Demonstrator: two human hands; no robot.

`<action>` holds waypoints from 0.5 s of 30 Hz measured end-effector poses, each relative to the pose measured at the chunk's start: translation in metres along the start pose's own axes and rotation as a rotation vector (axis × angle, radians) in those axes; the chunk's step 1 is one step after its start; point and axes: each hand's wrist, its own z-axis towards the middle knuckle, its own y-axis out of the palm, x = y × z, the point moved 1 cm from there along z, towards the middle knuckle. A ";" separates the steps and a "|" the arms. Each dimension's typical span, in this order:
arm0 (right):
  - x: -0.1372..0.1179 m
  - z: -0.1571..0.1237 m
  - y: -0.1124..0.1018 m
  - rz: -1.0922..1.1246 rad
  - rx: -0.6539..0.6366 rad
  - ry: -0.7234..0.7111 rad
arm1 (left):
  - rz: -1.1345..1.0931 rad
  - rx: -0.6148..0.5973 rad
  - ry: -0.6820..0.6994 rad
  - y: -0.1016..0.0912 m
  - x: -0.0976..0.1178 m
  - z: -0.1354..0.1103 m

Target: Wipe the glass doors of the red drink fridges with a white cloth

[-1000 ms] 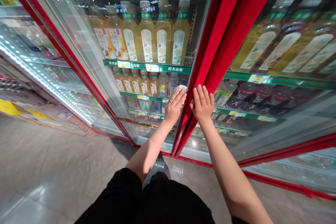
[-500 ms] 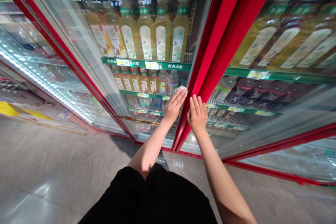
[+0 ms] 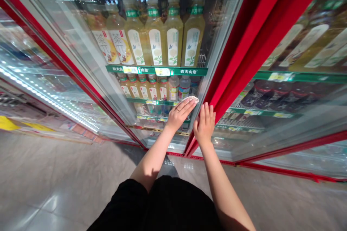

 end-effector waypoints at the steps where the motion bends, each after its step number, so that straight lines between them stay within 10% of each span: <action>1: -0.001 0.000 0.001 -0.002 0.005 0.009 | 0.002 -0.012 0.019 -0.003 -0.004 -0.006; 8: -0.016 -0.003 0.008 -0.046 -0.007 0.048 | -0.036 0.192 -0.230 -0.020 -0.025 -0.002; 15: -0.044 0.002 0.023 0.020 -0.048 0.035 | 0.045 0.153 -0.054 -0.023 -0.036 -0.005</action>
